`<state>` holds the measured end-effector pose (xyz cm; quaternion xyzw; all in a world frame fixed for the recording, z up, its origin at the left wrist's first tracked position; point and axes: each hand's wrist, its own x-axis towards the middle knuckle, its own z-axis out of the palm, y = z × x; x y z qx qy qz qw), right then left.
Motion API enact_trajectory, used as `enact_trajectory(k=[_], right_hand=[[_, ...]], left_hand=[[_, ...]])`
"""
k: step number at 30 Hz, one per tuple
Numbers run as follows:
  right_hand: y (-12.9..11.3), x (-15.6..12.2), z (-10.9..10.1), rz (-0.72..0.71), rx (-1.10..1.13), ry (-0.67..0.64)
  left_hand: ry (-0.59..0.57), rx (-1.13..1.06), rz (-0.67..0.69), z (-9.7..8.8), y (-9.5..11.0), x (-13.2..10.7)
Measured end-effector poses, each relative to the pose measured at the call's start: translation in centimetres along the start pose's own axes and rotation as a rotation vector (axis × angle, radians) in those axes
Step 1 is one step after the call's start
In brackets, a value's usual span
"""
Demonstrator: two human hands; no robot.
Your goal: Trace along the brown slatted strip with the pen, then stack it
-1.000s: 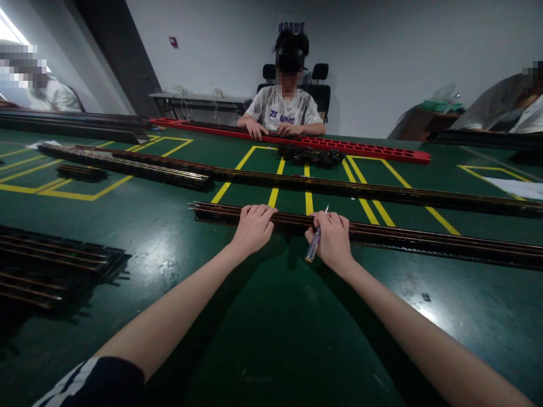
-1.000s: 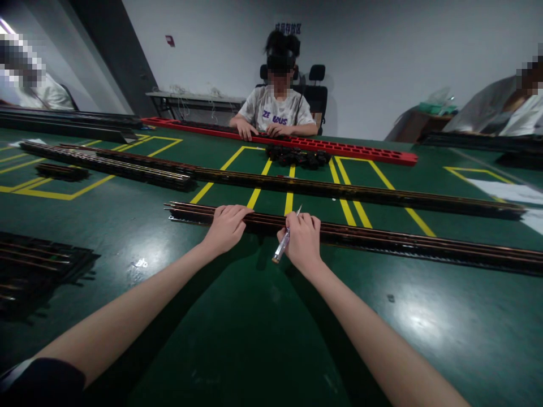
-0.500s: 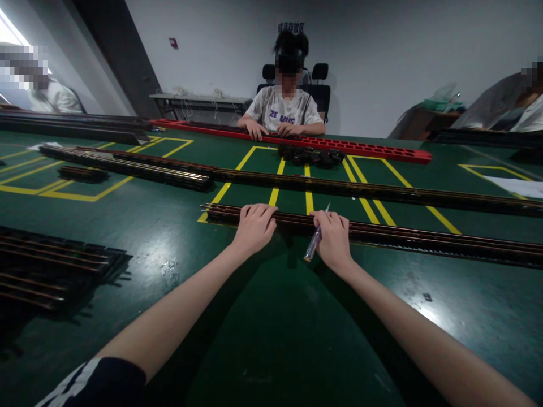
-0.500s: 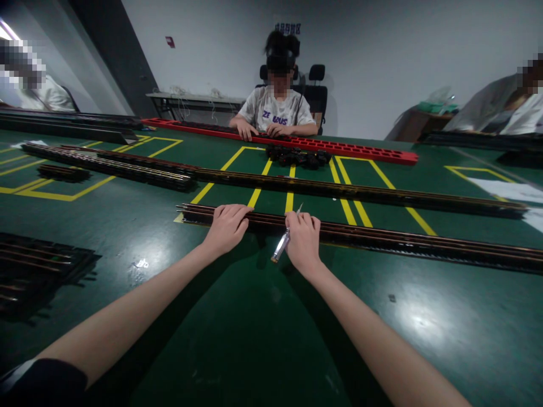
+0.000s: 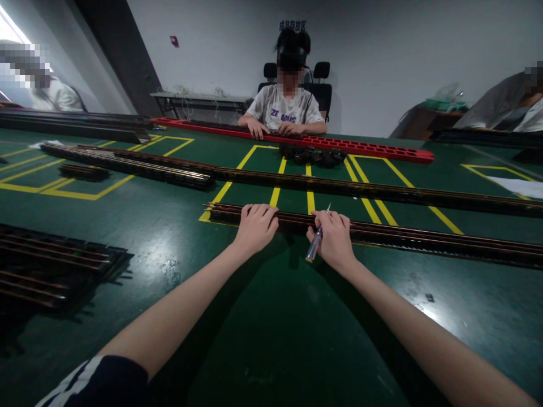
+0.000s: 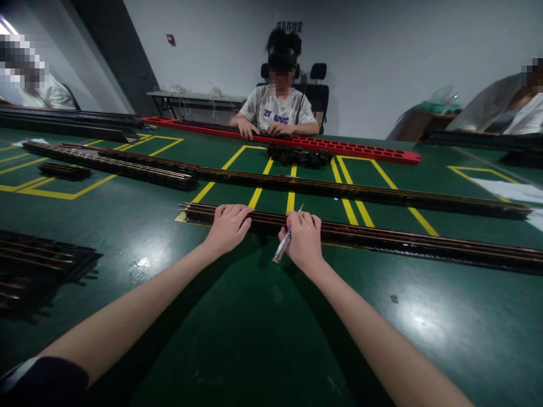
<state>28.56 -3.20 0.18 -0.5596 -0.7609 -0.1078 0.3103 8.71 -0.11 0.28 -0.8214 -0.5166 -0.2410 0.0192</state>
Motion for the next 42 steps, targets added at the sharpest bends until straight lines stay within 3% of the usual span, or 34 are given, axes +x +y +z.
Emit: enact_trajectory(k=[17,33,37,42], right_hand=[[-0.5,0.1,0.1,0.028,0.02,-0.063],[0.2,-0.1,0.2,0.009,0.045,-0.031],[0.3,-0.1,0.2,0.001,0.058,-0.04],[0.4,-0.2,0.2,0.003,0.072,-0.036]], left_hand=[[-0.009,0.013,-0.015,-0.3,0.3,0.0],[0.025,0.016,-0.034,0.0,0.0,0.0],[0.076,-0.081,-0.111,-0.2,-0.1,0.1],[0.277,-0.226,-0.358,-0.5,-0.7,0.3]])
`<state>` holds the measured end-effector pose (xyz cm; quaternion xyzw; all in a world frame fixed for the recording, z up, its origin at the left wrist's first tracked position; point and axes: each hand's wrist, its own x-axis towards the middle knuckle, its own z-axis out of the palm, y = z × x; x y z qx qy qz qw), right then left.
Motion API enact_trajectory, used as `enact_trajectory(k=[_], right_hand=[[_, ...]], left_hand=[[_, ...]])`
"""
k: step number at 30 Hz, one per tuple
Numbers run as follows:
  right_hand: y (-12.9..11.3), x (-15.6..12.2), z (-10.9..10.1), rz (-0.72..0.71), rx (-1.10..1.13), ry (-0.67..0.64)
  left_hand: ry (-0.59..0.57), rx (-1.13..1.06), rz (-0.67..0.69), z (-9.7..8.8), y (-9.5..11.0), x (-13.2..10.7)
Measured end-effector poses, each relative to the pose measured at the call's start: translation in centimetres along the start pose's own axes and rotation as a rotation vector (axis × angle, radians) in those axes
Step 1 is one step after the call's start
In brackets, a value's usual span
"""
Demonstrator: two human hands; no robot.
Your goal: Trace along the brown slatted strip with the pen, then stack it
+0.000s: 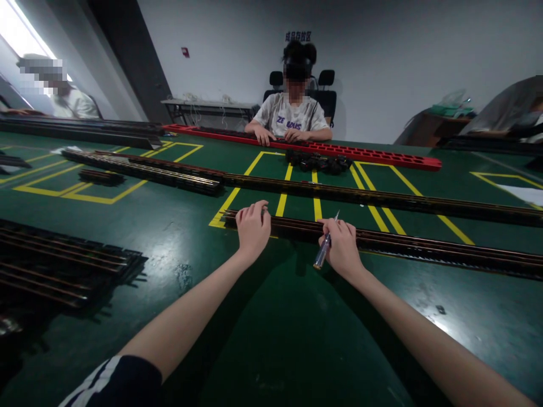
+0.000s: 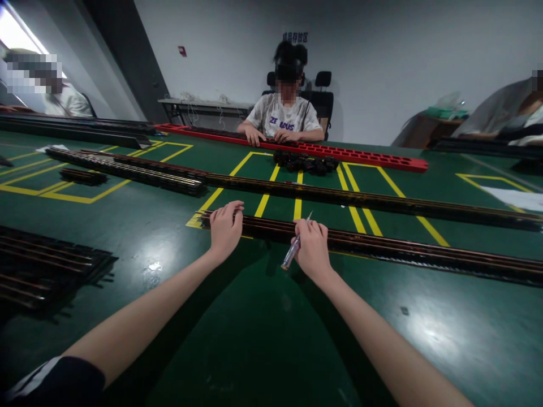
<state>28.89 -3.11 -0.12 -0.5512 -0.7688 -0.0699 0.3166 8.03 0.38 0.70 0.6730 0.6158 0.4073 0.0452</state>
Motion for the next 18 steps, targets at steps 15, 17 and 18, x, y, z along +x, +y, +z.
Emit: enact_trajectory(k=[15,17,18], right_hand=[[0.5,-0.1,0.1,-0.053,-0.03,-0.015],[0.5,-0.1,0.0,-0.057,-0.037,-0.021],[0.6,-0.1,0.0,-0.057,-0.037,-0.021]], left_hand=[[-0.044,0.113,-0.502,-3.3,-6.1,3.6],[-0.077,0.107,-0.482,-3.6,-6.6,3.8],[-0.086,0.109,-0.474,-3.7,-6.7,3.8]])
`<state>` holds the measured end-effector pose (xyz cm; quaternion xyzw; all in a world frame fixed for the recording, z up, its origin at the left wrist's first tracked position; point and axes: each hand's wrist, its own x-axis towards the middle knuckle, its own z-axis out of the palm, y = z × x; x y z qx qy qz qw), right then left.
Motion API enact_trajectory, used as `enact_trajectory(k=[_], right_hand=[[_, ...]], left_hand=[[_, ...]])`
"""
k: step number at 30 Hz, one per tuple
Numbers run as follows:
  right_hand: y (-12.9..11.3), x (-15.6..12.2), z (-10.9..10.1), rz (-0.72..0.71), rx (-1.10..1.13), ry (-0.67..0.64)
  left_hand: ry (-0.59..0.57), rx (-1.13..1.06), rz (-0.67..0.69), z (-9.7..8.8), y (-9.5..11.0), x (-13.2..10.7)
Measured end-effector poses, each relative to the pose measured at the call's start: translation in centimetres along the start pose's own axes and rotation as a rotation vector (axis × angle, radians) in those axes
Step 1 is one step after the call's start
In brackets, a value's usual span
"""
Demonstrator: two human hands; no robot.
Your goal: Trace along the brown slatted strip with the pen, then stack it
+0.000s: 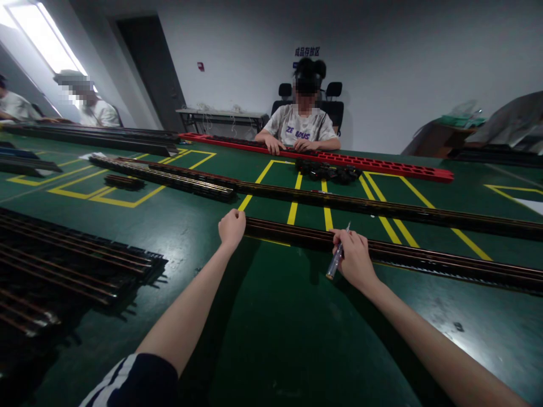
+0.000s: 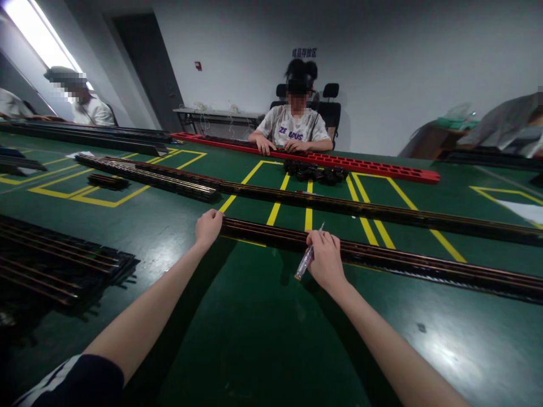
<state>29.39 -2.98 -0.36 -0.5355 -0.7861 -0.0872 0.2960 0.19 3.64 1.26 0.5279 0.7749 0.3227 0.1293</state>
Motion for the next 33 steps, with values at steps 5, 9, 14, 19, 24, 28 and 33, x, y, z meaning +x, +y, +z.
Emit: enact_trajectory(k=[5,9,14,19,24,28,33], right_hand=[[0.1,0.0,0.0,0.027,0.064,0.007],[0.2,-0.1,0.0,0.083,0.157,0.015],[0.3,0.1,-0.3,0.086,0.197,0.025],[-0.1,2.2,-1.2,0.235,0.232,-0.054],[-0.9,6.3,-1.0,0.373,0.326,-0.17],[-2.5,10.3,0.5,0.325,0.625,-0.149],[-6.0,14.0,2.9,0.209,0.834,-0.218]], left_hand=[[-0.019,0.017,-0.018,-0.2,0.2,-0.2],[-0.047,0.019,-0.023,-0.7,0.2,0.1],[-0.097,0.02,0.028,-1.1,-0.1,0.7],[-0.109,0.045,0.028,-0.8,0.0,1.0],[-0.114,0.042,0.017,-0.7,0.0,1.1],[-0.115,0.029,0.019,-0.7,-0.1,1.3],[-0.112,0.042,0.01,-0.5,0.0,1.4]])
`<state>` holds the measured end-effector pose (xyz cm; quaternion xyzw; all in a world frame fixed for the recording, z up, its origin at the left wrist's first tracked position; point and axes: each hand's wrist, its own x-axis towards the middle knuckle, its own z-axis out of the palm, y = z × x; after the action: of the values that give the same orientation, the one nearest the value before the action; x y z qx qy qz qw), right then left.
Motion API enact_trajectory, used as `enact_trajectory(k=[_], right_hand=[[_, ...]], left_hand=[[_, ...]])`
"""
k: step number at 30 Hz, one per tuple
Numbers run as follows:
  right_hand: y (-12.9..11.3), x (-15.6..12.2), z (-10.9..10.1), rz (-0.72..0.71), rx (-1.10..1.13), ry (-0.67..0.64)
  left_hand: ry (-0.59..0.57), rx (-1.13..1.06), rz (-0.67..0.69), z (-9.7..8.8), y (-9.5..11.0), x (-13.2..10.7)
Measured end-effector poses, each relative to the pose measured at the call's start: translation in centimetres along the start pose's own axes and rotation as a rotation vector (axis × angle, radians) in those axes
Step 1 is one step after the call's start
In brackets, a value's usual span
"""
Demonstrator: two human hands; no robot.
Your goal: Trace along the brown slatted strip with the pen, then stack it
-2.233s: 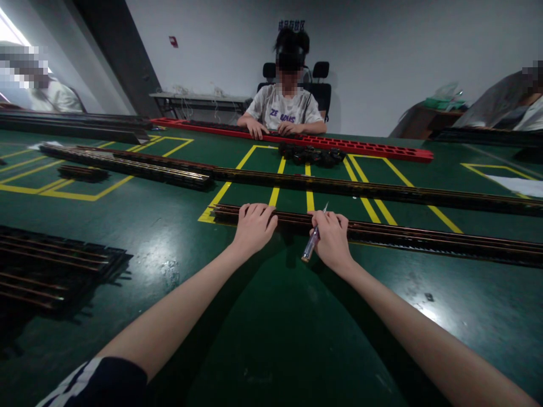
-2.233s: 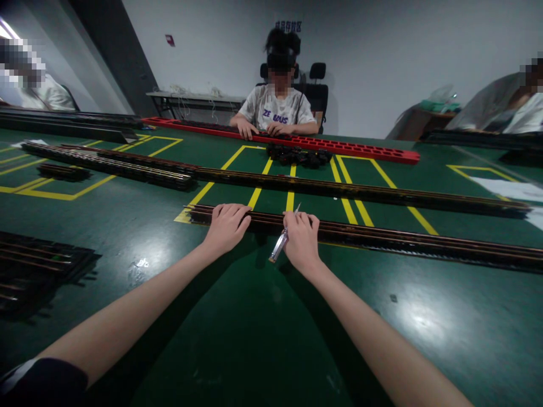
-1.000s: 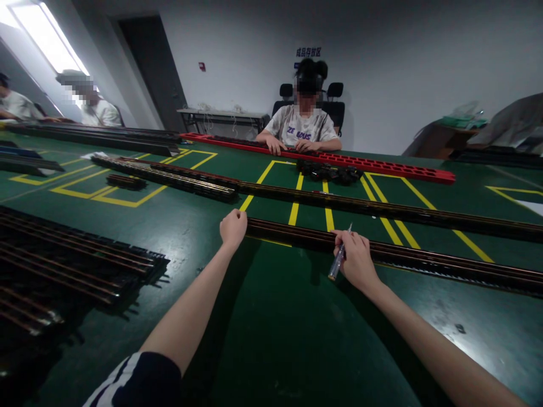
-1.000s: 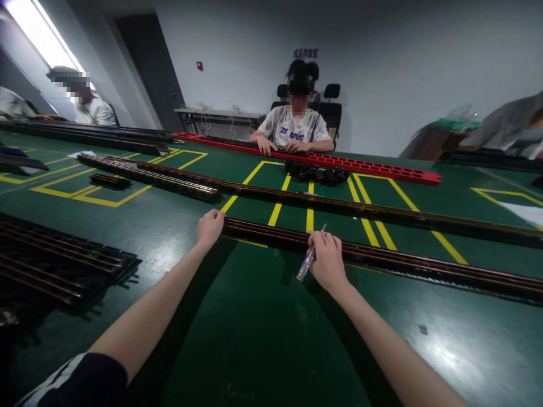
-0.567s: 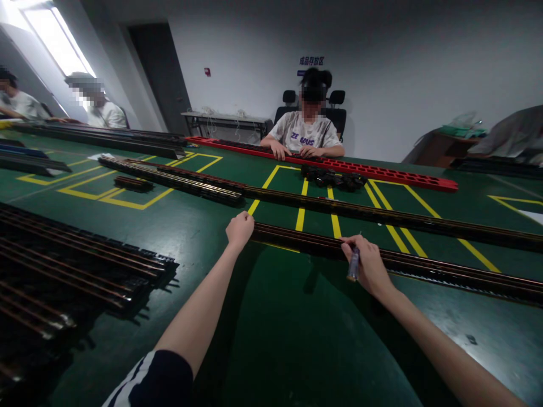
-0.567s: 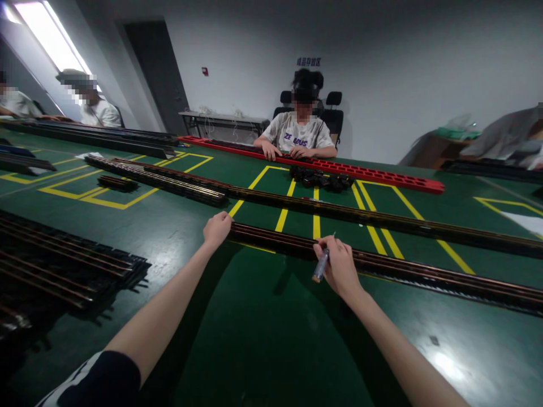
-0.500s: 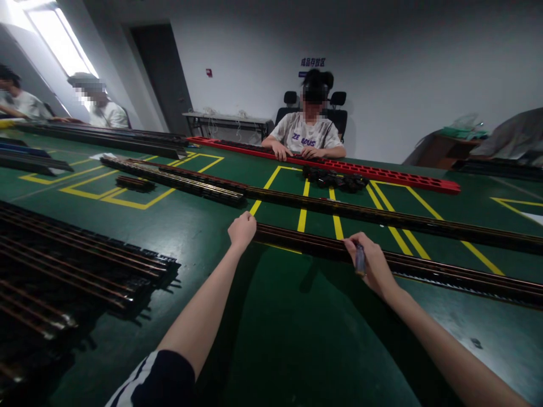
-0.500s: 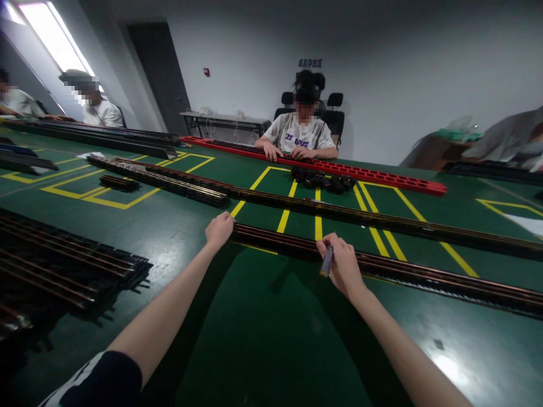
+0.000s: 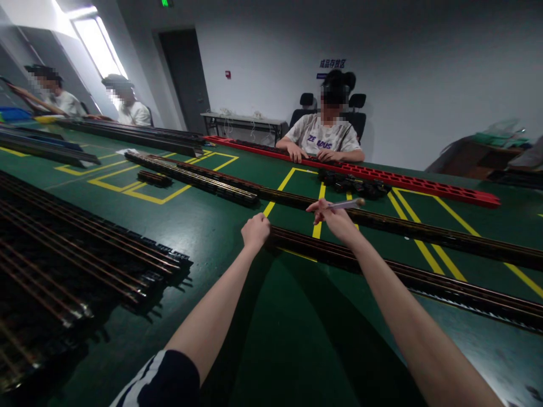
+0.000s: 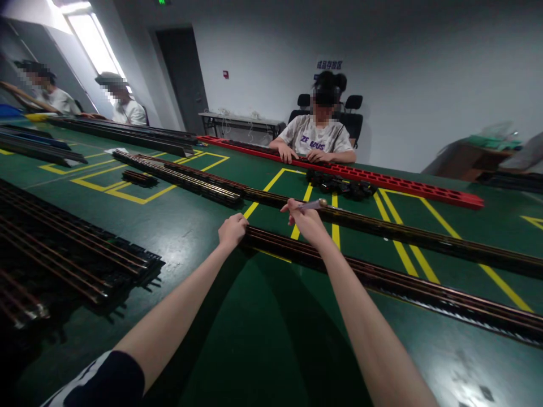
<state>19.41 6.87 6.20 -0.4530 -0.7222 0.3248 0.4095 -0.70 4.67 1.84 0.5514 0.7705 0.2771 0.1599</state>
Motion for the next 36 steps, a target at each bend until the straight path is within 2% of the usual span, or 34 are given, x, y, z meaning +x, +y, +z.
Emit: enact_trajectory(k=[3,6,10,14,20,25,36], right_hand=[[-0.1,1.2,2.4,0.052,0.0,-0.054],[0.7,1.7,4.6,-0.007,0.101,-0.035],[2.0,1.6,6.2,0.003,0.198,-0.058],[2.1,1.2,6.1,0.041,0.319,-0.056],[1.3,0.9,5.2,0.018,0.224,-0.059],[1.8,1.0,5.3,0.016,0.285,-0.031],[1.6,0.8,5.3,0.062,0.337,-0.116]], left_hand=[[0.004,0.01,-0.003,0.1,0.0,0.0],[0.01,0.027,-0.016,0.1,0.0,0.1],[0.018,0.053,-0.02,0.2,0.1,0.2],[0.023,0.066,-0.017,0.3,0.1,0.2],[0.036,0.055,-0.025,0.5,0.1,0.1],[0.036,0.014,-0.018,0.5,0.0,0.0],[0.049,-0.057,-0.013,0.6,-0.2,0.1]])
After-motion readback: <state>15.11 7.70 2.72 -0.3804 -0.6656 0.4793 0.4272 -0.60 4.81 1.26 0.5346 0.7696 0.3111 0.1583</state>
